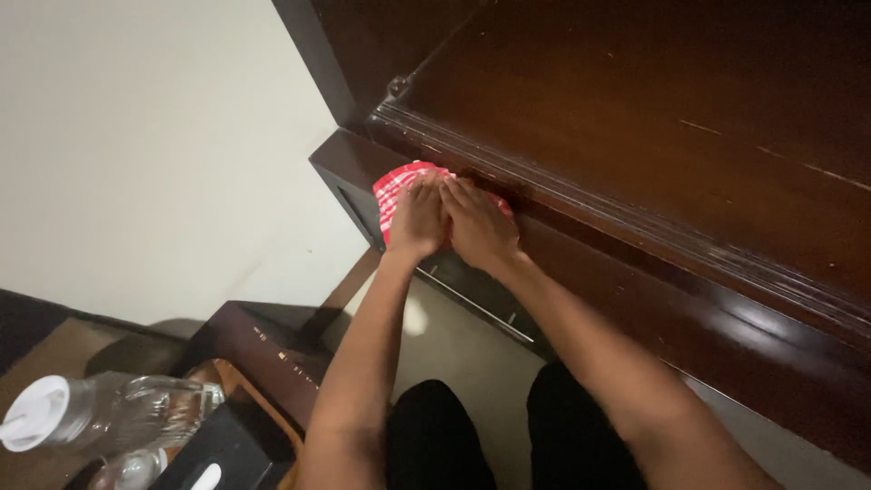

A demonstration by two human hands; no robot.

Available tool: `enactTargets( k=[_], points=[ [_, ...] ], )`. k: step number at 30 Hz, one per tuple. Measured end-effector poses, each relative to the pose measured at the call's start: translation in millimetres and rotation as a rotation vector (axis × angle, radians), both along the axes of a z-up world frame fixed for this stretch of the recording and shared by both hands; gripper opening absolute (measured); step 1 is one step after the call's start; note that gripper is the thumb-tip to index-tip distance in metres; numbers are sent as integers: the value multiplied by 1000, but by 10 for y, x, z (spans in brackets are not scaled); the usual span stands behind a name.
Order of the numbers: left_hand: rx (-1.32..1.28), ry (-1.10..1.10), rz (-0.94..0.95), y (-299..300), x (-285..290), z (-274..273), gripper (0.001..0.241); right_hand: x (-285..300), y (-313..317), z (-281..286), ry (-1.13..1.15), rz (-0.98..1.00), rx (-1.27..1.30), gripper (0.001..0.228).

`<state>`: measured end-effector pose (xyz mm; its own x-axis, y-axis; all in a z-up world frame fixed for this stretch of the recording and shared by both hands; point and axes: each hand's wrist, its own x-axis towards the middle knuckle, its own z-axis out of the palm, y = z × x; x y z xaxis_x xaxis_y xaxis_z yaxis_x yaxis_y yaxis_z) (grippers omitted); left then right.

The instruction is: The person wipes a dark wooden cabinet with a red and white checkered cloth. Then, the person arranges two white pillows on a bed with white sheets.

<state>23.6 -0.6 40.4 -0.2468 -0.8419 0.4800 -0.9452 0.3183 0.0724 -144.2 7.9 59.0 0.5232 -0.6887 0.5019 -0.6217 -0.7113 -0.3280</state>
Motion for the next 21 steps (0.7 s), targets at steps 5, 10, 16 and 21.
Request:
enactTargets(
  k=[5,10,16,21],
  points=[
    [-4,14,-42,-4,42,-19,51,70,6,-59,-42,-42,-21,53],
    [-1,198,29,218,25,0,51,27,-9,4,6,-48,-37,54],
    [-76,351,147,523,1,-10,76,-10,85,-50,-65,-49,-148,51],
    [-38,249,1,485,-55,124,78,-46,82,-66,22,-100,-106,53]
  ],
)
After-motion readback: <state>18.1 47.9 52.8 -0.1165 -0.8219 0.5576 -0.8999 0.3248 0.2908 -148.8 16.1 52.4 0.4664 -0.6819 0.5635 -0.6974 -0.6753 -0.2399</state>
